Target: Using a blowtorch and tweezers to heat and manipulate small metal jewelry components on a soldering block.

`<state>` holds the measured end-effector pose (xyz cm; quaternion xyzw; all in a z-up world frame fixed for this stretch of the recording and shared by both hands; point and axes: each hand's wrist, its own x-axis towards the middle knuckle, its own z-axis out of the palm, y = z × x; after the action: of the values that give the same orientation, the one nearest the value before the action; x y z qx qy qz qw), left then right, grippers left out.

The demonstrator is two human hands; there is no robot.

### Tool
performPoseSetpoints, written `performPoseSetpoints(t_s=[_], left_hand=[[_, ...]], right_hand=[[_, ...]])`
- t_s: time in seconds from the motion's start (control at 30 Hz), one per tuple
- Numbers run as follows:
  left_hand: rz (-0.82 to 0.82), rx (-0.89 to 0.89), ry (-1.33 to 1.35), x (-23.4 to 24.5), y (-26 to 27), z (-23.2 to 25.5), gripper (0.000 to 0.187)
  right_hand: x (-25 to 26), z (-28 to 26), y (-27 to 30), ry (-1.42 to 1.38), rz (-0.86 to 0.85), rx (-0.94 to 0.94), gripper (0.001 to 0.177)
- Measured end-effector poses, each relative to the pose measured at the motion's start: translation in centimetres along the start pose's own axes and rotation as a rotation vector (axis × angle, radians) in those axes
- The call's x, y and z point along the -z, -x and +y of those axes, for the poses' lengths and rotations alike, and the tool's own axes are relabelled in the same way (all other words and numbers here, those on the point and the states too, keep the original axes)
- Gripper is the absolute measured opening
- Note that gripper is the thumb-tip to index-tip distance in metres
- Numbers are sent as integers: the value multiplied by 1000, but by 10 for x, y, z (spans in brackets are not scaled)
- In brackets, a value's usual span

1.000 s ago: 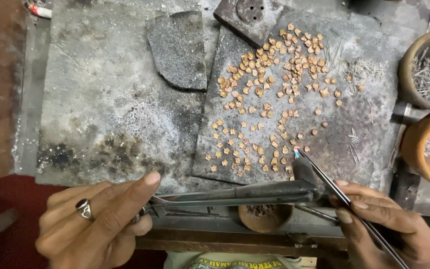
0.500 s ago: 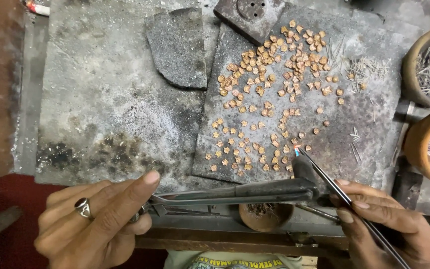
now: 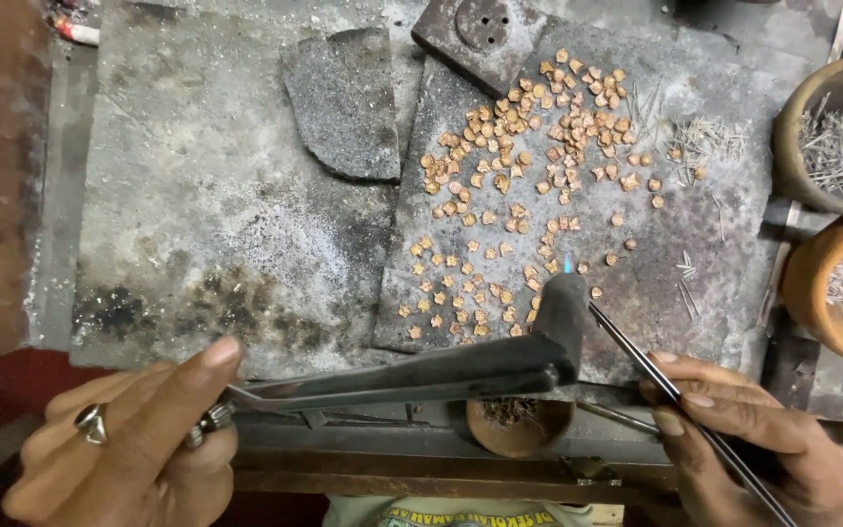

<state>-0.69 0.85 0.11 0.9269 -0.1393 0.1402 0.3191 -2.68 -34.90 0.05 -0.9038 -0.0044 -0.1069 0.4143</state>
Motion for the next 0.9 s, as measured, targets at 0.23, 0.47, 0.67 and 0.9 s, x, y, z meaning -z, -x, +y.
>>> performPoseSetpoints(t_s=[0.23, 0.47, 0.67, 0.9], left_hand=[[-32, 177, -178, 10, 10, 13, 44], [42, 1041, 633, 16, 14, 7, 27], [-234, 615, -86, 11, 10, -24, 49], [-428, 1575, 235, 8, -6, -57, 67]], right_hand=[[3, 8, 2, -26, -9, 35, 15], [7, 12, -1, -19, -19, 107, 23], [20, 22, -4, -86, 75, -9, 24], [39, 30, -10, 12, 205, -235, 21]])
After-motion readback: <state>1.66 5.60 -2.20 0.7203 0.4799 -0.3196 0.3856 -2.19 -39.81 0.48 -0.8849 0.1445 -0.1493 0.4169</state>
